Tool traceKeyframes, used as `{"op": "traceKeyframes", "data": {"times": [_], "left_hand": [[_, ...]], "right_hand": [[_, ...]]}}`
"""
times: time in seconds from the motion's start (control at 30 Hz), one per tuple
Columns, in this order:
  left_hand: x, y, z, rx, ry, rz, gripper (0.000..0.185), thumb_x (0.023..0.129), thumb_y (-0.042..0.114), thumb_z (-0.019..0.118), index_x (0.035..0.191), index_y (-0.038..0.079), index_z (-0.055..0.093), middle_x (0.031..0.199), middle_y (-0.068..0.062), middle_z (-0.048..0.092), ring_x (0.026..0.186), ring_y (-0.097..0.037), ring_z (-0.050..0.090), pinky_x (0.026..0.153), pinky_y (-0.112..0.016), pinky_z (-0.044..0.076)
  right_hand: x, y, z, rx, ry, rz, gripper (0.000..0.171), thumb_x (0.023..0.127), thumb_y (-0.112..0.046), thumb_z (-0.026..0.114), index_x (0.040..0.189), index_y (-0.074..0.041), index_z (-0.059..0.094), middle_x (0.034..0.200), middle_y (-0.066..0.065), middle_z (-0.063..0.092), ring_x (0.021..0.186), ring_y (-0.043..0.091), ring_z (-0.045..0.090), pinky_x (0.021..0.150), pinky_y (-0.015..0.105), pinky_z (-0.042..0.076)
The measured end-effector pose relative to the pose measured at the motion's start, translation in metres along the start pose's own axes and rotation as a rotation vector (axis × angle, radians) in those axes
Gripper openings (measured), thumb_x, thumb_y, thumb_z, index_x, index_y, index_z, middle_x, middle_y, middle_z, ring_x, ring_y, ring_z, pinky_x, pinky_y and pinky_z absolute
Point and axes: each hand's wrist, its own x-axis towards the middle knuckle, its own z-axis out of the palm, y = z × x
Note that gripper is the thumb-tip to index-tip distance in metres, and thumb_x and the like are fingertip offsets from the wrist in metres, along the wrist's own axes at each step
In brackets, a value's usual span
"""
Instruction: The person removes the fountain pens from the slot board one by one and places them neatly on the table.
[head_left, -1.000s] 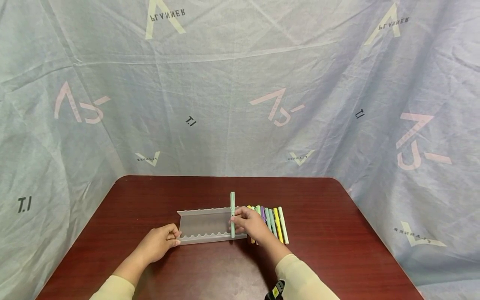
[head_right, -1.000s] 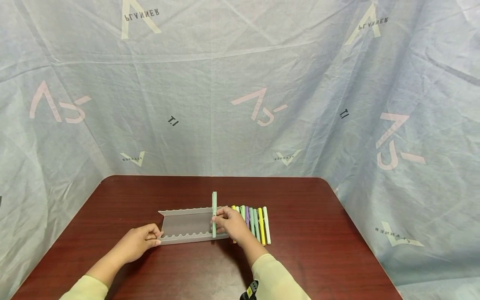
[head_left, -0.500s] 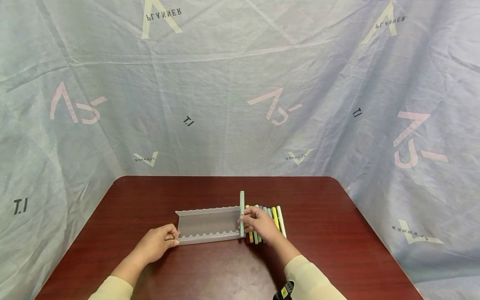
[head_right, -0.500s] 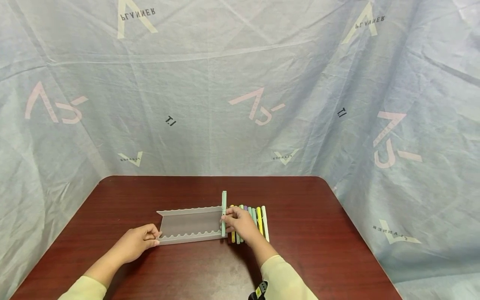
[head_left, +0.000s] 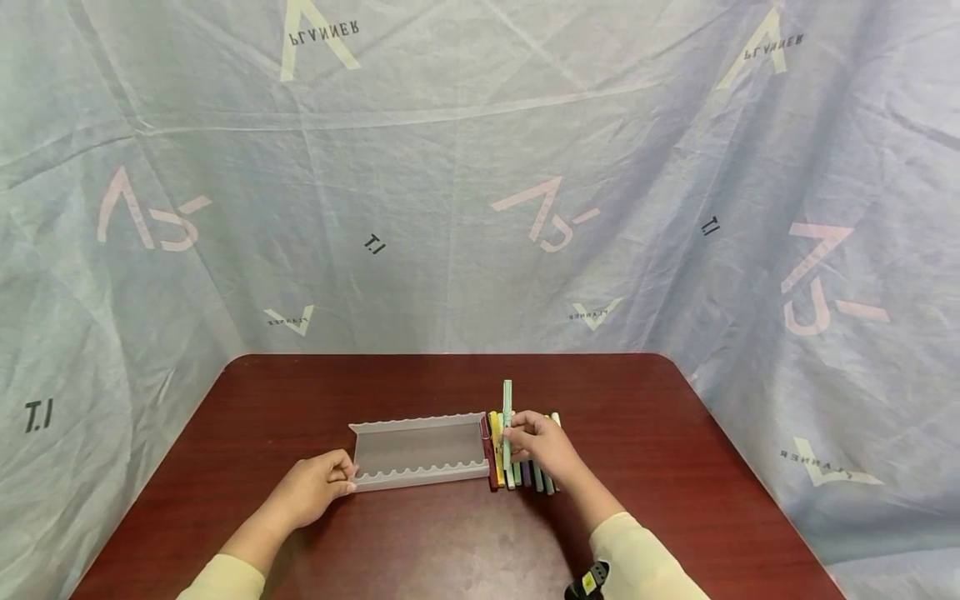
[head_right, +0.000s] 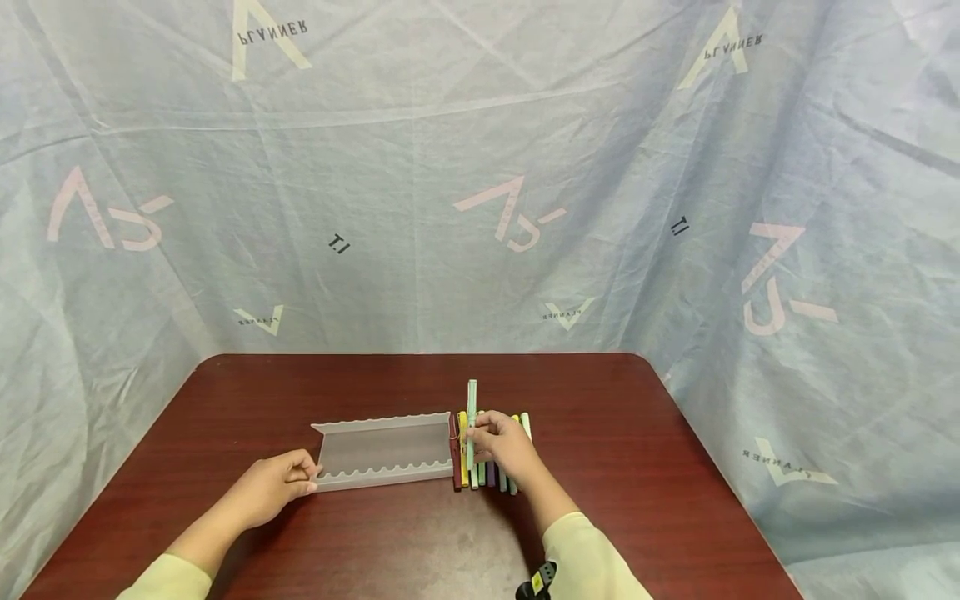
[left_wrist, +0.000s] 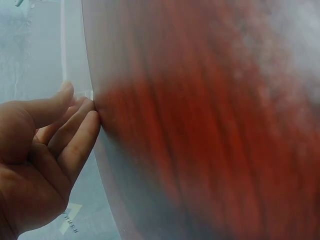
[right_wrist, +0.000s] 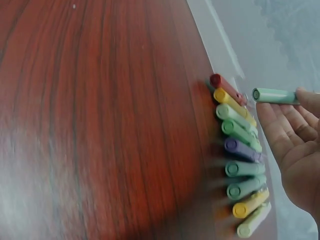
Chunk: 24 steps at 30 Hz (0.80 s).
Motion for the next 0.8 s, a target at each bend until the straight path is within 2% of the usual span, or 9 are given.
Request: {"op": "traceKeyframes", "data": {"times": [0.27, 0.5, 0.63, 0.7, 0.8], "left_hand": [[-0.001, -0.001, 0.000, 0.005, 0.001, 0.009, 0.017, 0.085, 0.018, 0.074, 0.084, 0.021, 0.057, 0.103, 0.003, 0.075, 0.089, -0.007, 0.068, 0.074, -0.030, 0.046], [-0.002, 0.002, -0.001, -0.009, -0.011, -0.009, 0.018, 0.086, 0.016, 0.074, 0.085, 0.020, 0.057, 0.105, 0.002, 0.075, 0.070, -0.007, 0.051, 0.068, -0.028, 0.040], [-0.002, 0.002, -0.002, 0.001, -0.010, -0.007, 0.018, 0.086, 0.017, 0.074, 0.085, 0.020, 0.056, 0.107, 0.001, 0.074, 0.071, -0.006, 0.052, 0.068, -0.028, 0.040], [-0.001, 0.002, -0.002, 0.004, -0.009, -0.005, 0.018, 0.086, 0.017, 0.074, 0.085, 0.020, 0.056, 0.108, 0.001, 0.074, 0.071, -0.006, 0.052, 0.068, -0.028, 0.040], [-0.001, 0.001, -0.001, 0.008, -0.005, 0.001, 0.018, 0.085, 0.018, 0.074, 0.085, 0.020, 0.056, 0.107, 0.001, 0.074, 0.073, -0.005, 0.054, 0.069, -0.028, 0.040]], "right_hand": [[-0.006, 0.004, -0.019, -0.035, 0.039, 0.019, 0.031, 0.096, -0.017, 0.063, 0.115, 0.006, 0.056, 0.112, 0.026, 0.062, 0.087, 0.025, 0.065, 0.078, 0.045, 0.057], [-0.012, 0.008, -0.033, -0.025, 0.067, 0.052, 0.030, 0.098, -0.017, 0.062, 0.118, 0.005, 0.057, 0.108, 0.022, 0.061, 0.089, 0.026, 0.064, 0.077, 0.042, 0.058], [-0.014, 0.010, -0.039, -0.030, 0.078, 0.057, 0.030, 0.098, -0.016, 0.061, 0.119, 0.005, 0.056, 0.112, 0.024, 0.060, 0.089, 0.024, 0.063, 0.077, 0.043, 0.057], [-0.014, 0.011, -0.042, -0.027, 0.088, 0.054, 0.030, 0.097, -0.015, 0.062, 0.118, 0.006, 0.056, 0.120, 0.025, 0.058, 0.087, 0.023, 0.062, 0.078, 0.045, 0.057], [-0.015, 0.013, -0.047, -0.021, 0.100, 0.058, 0.028, 0.096, -0.015, 0.063, 0.114, 0.006, 0.057, 0.119, 0.027, 0.056, 0.084, 0.023, 0.061, 0.077, 0.046, 0.057]]}}
